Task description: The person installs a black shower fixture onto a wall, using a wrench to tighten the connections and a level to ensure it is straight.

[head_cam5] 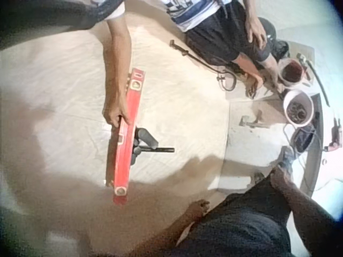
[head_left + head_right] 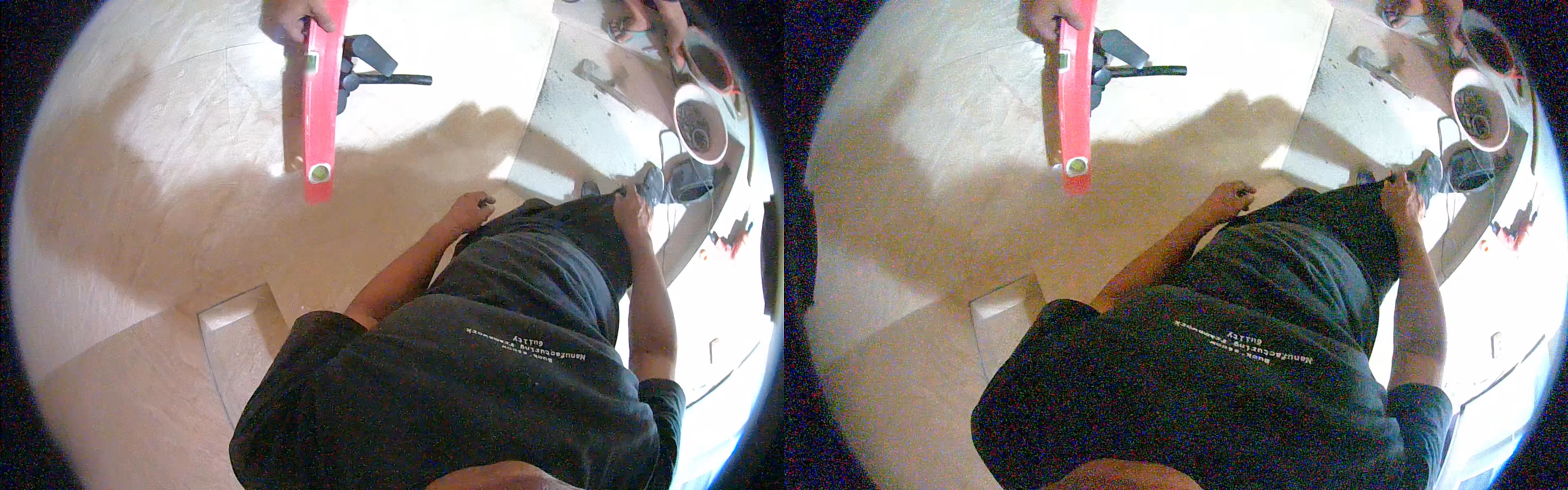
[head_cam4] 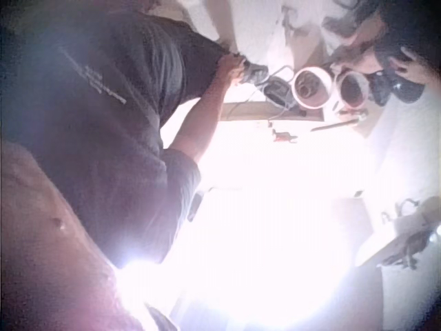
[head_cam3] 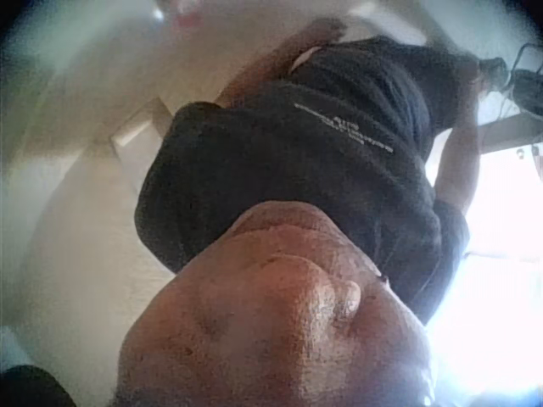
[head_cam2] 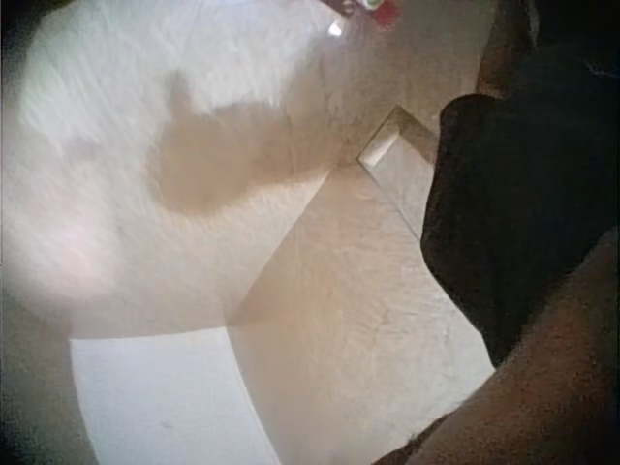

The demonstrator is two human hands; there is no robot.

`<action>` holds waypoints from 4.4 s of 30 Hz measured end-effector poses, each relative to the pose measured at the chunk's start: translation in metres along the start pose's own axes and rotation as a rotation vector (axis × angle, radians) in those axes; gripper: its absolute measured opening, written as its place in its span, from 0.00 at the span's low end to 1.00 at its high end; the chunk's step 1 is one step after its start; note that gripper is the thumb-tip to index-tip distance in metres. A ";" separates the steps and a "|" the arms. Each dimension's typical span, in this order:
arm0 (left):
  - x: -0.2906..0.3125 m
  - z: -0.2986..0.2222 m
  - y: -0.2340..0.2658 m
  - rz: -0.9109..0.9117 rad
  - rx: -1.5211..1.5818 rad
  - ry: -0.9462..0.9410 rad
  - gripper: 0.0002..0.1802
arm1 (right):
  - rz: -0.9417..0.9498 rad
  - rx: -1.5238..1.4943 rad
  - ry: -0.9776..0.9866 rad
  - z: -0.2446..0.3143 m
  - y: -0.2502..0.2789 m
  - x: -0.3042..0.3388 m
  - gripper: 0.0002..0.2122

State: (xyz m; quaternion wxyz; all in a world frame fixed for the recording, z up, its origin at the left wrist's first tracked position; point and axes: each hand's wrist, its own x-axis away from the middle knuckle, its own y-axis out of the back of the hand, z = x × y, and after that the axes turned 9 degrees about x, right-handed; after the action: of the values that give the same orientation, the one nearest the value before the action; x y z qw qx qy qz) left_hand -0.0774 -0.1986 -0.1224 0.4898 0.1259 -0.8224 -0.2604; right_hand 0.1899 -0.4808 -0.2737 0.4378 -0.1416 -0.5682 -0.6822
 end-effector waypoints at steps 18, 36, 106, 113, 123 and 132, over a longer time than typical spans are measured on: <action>-0.001 0.005 -0.023 0.017 0.083 0.021 0.20 | -0.020 0.053 0.033 -0.007 -0.006 -0.001 0.18; 0.003 0.002 -0.029 0.000 0.083 0.045 0.17 | -0.006 0.072 0.014 -0.013 -0.011 -0.002 0.19; -0.002 0.044 -0.027 -0.002 0.099 0.013 0.20 | 0.061 0.115 0.029 0.004 -0.008 -0.004 0.25; -0.001 0.046 -0.025 0.004 0.133 0.012 0.20 | -0.003 0.129 0.035 0.011 -0.006 0.003 0.20; -0.003 0.043 -0.023 -0.009 0.100 -0.028 0.20 | 0.033 0.156 -0.013 0.013 -0.006 -0.001 0.19; -0.003 0.034 -0.017 -0.049 0.102 -0.074 0.19 | 0.046 0.100 0.036 0.001 -0.011 -0.010 0.19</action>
State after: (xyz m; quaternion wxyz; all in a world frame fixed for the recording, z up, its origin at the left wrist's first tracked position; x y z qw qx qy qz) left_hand -0.1063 -0.2006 -0.1470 0.4456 0.1612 -0.8488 -0.2346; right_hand 0.1872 -0.4761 -0.2872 0.4701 -0.1201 -0.5902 -0.6452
